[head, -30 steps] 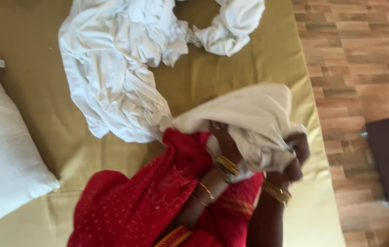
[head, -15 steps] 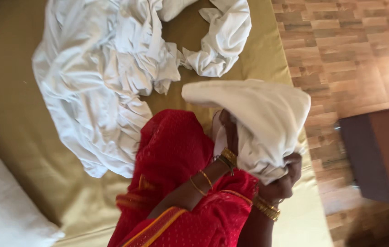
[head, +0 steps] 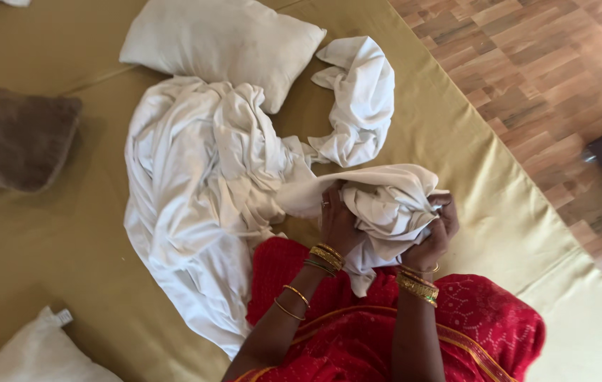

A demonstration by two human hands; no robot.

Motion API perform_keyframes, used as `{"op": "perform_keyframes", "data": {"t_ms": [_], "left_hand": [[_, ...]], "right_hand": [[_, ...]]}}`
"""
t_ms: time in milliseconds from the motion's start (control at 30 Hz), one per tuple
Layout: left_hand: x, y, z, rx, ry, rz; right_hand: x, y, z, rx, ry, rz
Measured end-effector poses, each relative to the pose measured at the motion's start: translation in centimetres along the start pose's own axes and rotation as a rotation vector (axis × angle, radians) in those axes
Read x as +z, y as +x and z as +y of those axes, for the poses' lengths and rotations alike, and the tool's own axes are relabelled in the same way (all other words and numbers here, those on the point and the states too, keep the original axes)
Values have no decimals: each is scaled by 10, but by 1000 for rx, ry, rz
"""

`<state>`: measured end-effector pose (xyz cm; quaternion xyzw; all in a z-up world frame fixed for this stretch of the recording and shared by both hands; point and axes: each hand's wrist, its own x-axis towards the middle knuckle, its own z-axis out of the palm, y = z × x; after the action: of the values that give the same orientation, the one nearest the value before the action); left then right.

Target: The person sits on a bed and folds white bedding items by hand. They smooth and fold a large sheet, then fold a pillowcase and place it on the bed.

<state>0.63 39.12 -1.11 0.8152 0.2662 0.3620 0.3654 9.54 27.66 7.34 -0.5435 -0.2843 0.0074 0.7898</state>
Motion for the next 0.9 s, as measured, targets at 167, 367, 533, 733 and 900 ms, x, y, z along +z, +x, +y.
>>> {"op": "perform_keyframes", "data": {"t_ms": [167, 367, 533, 733, 900], "left_hand": [[23, 13, -51, 39, 293, -173], [112, 66, -160, -32, 382, -131], [166, 132, -210, -159, 419, 94], [174, 171, -253, -303, 540, -197], [197, 154, -281, -263, 523, -83]], "right_hand": [[-5, 29, 84, 72, 63, 150], [-3, 117, 217, 216, -232, 34], [27, 190, 323, 234, -411, -218], [39, 179, 449, 167, -794, -519], [33, 195, 457, 277, -997, -872]]}}
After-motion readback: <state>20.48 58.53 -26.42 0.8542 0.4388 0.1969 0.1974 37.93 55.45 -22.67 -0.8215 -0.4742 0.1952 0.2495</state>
